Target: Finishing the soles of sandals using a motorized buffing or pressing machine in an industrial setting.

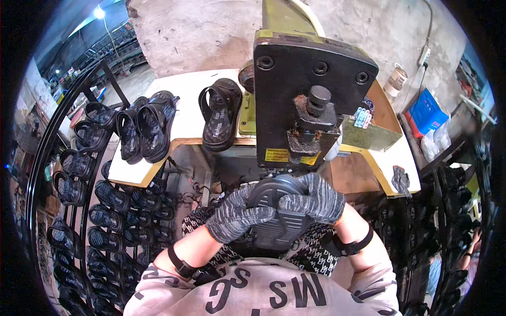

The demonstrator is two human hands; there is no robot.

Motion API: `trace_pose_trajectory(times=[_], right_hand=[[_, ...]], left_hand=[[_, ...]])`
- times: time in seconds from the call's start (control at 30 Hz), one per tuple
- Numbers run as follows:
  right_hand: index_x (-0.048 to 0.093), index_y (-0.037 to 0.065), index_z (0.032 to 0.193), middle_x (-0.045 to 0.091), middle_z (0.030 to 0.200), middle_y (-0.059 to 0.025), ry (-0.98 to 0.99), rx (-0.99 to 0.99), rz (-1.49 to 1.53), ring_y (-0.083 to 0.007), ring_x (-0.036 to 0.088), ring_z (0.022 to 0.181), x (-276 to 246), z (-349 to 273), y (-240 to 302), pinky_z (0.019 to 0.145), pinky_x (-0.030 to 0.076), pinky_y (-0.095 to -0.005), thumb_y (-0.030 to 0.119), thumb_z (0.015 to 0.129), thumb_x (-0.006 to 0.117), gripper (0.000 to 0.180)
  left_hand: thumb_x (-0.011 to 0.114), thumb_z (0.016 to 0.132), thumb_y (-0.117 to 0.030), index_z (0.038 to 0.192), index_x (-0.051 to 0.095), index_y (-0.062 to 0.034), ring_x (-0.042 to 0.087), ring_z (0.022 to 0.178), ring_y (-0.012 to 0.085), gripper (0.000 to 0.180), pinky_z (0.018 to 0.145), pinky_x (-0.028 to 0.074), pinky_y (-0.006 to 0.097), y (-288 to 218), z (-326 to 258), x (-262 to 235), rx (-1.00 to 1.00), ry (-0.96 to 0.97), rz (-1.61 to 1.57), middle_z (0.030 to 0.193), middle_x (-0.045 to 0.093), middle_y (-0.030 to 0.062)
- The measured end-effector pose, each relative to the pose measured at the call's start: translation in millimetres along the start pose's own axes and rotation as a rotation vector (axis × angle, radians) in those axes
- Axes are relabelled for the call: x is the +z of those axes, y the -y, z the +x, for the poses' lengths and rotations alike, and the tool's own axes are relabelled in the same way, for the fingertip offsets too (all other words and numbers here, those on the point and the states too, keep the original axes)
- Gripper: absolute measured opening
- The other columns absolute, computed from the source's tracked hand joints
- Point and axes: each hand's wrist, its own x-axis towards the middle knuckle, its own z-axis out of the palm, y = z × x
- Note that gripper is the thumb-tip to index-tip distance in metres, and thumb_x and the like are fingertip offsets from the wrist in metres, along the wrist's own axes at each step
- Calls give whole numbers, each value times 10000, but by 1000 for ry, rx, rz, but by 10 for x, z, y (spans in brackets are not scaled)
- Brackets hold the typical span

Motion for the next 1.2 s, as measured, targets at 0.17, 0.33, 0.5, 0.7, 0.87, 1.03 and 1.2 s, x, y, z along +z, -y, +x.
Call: trace_pose_trajectory(times=[0.17,0.33,0.5,0.7,0.87,1.03,1.2], right_hand=[[606,20,1195,633,1146,-79,-318,-192,-345,-159,578,1046,-305,-215,-164,939,455,-315,290,829,750,477],[287,35,1479,433,1437,-81,-239,-60,197,-230,392,1317,34,-813,-1514,1116,292,-359,323,749,819,948],[323,21,1448,503,1365,-82,-608,-130,475,-218,479,1238,241,-1044,-1930,1065,371,-366,357,743,815,922],[632,85,1091,661,1070,-61,-973,-164,832,-212,607,1007,-320,-1101,-1683,900,497,-363,499,856,654,476],[591,130,1273,631,1202,-135,-780,-553,1128,-293,583,1099,-509,-1012,-1273,969,459,-487,585,915,491,588],[422,137,1426,488,1395,-152,-605,-914,805,-300,458,1285,210,-589,-689,1074,382,-504,749,839,427,849],[349,110,1451,449,1426,-130,-600,-819,631,-282,444,1300,580,-374,-717,1100,361,-472,561,813,624,829]], left_hand=[[715,856,-140,1354,480,-31,528,1153,151,561,1006,424,328,270,-39,41,55,-164,-199,1258,586,52],[709,859,-132,1360,474,-43,527,1157,164,560,1008,424,336,406,-15,166,136,-196,-305,1262,578,62],[740,829,-138,1375,446,-55,528,1172,184,626,1028,419,352,559,-28,191,214,-249,-404,1302,550,77],[752,817,-139,1387,430,-59,511,1214,202,660,1053,411,375,427,-36,186,264,-173,-125,1325,538,89],[752,816,-139,1391,424,-61,506,1224,213,666,1061,404,378,565,-120,141,304,-247,-43,1344,525,99],[771,803,-170,1400,410,-61,491,1248,232,706,1076,396,398,739,-217,132,250,-292,-280,1354,515,109],[792,786,-224,1401,408,-70,481,1265,257,742,1090,387,427,720,-391,88,215,-281,-606,1366,502,117]])
